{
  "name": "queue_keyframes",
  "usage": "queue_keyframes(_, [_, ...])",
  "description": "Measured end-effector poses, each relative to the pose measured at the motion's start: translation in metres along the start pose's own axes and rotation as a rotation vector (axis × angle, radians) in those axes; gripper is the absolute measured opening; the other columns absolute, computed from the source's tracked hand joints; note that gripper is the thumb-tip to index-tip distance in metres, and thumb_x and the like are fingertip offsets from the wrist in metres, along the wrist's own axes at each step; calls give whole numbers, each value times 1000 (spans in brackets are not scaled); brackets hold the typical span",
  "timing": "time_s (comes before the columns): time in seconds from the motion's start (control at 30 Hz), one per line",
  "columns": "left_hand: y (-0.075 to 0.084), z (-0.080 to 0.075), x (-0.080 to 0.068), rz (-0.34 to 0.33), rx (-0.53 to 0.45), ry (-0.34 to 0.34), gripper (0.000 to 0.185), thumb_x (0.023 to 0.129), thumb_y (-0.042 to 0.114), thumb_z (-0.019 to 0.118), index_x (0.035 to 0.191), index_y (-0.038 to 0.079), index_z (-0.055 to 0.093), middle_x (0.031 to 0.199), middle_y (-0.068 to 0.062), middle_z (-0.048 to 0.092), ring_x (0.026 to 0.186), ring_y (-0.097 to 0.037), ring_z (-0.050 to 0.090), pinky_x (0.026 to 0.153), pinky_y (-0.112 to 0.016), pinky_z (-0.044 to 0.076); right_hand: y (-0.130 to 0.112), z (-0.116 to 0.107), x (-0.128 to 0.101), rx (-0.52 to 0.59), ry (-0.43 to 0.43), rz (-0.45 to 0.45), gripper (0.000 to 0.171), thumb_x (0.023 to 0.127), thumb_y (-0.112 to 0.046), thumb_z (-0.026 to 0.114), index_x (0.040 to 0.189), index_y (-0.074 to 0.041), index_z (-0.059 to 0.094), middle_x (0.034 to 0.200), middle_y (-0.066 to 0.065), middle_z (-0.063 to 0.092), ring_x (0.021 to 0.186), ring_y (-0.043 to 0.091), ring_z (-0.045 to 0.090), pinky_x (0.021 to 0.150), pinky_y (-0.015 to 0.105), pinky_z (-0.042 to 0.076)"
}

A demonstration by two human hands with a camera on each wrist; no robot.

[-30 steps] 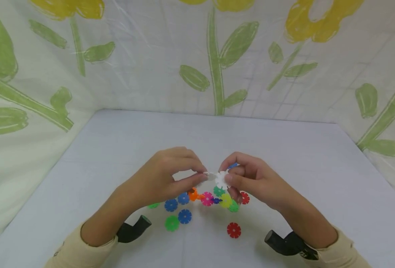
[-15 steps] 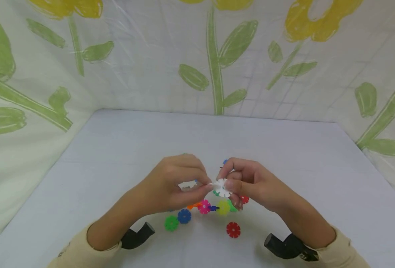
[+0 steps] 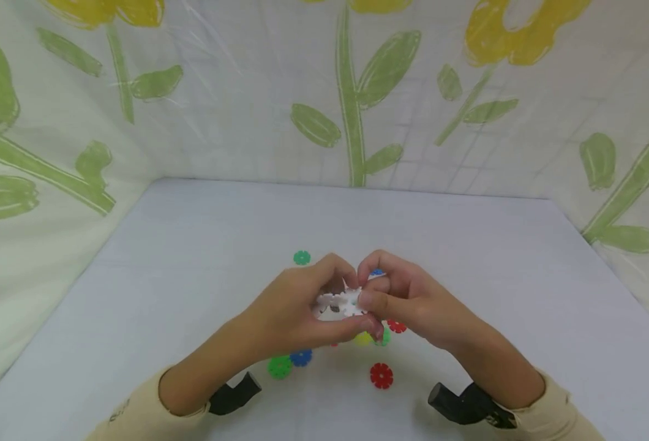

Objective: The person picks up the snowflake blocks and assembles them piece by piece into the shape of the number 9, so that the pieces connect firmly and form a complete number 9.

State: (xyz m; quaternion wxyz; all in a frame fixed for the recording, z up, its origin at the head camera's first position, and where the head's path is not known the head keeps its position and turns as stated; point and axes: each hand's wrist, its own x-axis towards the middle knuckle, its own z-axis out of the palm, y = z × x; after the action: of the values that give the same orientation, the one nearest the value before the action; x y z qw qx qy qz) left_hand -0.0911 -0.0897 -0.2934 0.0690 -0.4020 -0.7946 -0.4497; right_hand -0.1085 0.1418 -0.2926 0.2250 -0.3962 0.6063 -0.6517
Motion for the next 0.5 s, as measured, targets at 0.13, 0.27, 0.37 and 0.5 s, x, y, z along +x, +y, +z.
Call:
queue_keyframes(0.13, [-2,3,1,22,18,42,43,82,27,85,113,13,60,82,7,65,70,-3,59,61,-20,55,-2,-7,-3,-209,19,-6,14,103,-4,50,117,-6,50,81,8,63,67,26,59,60,36,55])
queue_keyframes(0.27, [-4,1,1,57,22,72,34,84,22,83,111,10,66,89,6,69,68,-3,59,58,-20,54,-7,-18,-8,-574,14,134,13,101,-8,59,113,-12,60,87,-1,64,74,20,62,63,35,56])
queue_keyframes(0.37, [-5,1,1,57,23,73,28,86,20,79,109,10,66,83,8,66,63,-1,55,55,-20,51,-7,-24,-12,-889,-35,404,17,94,-16,71,111,-17,65,94,-7,65,84,15,62,69,32,56])
queue_keyframes(0.5, [-4,0,1,34,41,59,27,89,21,75,111,12,63,71,12,56,59,0,50,51,-20,48,5,-29,-14,-1120,-131,727,31,84,-19,82,111,-18,66,93,-5,63,86,17,59,72,33,55])
